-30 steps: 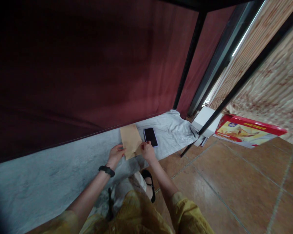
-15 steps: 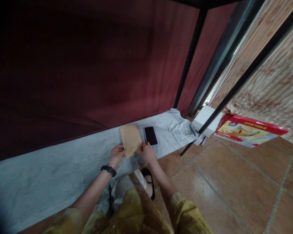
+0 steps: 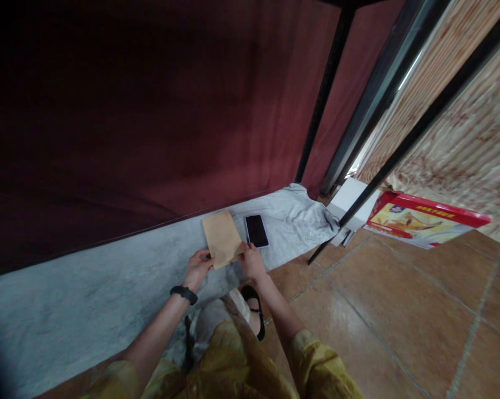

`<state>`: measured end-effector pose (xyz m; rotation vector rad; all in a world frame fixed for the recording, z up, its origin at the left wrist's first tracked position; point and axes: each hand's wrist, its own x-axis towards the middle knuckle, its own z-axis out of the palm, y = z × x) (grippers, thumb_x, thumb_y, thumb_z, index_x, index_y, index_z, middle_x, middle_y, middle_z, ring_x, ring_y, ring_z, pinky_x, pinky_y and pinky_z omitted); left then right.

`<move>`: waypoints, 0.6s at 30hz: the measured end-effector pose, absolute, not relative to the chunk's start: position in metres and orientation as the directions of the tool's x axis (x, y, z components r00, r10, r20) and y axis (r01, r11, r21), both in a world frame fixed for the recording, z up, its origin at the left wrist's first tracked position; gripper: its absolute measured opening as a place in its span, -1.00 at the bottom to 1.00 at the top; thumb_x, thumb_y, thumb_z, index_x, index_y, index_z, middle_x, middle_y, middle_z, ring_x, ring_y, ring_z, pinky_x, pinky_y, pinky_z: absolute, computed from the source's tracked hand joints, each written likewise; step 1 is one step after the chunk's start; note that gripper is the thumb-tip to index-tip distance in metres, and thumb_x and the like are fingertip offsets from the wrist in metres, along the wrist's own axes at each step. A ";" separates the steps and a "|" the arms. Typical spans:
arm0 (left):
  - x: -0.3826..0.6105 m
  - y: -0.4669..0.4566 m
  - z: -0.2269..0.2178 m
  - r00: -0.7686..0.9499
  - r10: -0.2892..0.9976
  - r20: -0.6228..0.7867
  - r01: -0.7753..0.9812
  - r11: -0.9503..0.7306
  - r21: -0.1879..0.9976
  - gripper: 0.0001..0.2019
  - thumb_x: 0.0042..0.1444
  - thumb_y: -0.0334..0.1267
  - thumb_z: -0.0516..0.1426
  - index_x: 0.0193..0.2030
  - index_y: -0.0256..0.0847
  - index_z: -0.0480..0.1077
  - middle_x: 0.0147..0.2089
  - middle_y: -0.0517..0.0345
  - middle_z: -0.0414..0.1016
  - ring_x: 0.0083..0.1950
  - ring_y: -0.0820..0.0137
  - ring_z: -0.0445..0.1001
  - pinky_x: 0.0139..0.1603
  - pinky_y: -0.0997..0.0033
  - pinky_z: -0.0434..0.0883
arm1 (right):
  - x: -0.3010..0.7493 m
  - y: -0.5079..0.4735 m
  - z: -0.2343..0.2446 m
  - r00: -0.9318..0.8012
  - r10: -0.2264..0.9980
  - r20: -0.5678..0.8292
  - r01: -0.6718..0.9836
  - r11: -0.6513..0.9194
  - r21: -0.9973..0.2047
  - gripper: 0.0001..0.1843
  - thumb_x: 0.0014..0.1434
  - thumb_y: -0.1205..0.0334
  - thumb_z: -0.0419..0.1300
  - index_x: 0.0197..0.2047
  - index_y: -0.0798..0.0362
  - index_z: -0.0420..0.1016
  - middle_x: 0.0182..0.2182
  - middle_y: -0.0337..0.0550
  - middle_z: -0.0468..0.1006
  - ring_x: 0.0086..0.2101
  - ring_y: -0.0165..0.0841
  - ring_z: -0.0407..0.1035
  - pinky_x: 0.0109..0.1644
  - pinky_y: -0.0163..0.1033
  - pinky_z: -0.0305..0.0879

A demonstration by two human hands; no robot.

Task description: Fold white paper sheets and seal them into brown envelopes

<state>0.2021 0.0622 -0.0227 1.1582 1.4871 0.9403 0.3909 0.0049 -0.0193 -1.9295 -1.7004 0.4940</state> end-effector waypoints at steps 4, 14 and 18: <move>0.202 0.063 -0.022 -0.053 0.962 -0.268 0.208 0.273 0.939 -0.55 -0.24 -0.28 0.36 -0.12 -0.30 0.48 -0.59 0.36 0.37 -0.59 0.47 0.39 -0.52 0.51 0.30 | 0.391 0.002 -0.018 0.134 0.990 0.034 0.788 -0.085 -0.610 -0.59 0.29 0.40 0.23 0.19 0.12 0.42 -0.02 0.03 0.55 -0.08 -0.28 0.48 0.03 -0.30 0.34; 0.202 0.066 -0.030 -0.038 0.962 -0.272 0.298 0.270 0.916 -0.52 -0.14 -0.39 0.31 0.02 -0.29 0.50 -0.61 0.38 0.38 -0.58 0.46 0.41 -0.51 0.53 0.29 | 0.387 0.002 -0.021 0.183 0.983 0.023 0.790 -0.133 -0.598 -0.77 0.38 0.31 0.15 0.08 0.09 0.48 -0.08 -0.01 0.57 -0.10 -0.29 0.47 -0.03 -0.32 0.29; 0.201 0.065 -0.031 -0.026 0.964 -0.265 0.333 0.259 0.907 -0.51 -0.10 -0.43 0.28 0.05 -0.28 0.48 -0.61 0.39 0.39 -0.58 0.46 0.41 -0.52 0.54 0.28 | 0.381 0.004 -0.022 0.270 0.962 0.035 0.778 -0.197 -0.596 -0.78 0.39 0.35 0.09 0.02 0.08 0.50 -0.12 -0.03 0.56 -0.15 -0.30 0.47 -0.09 -0.32 0.27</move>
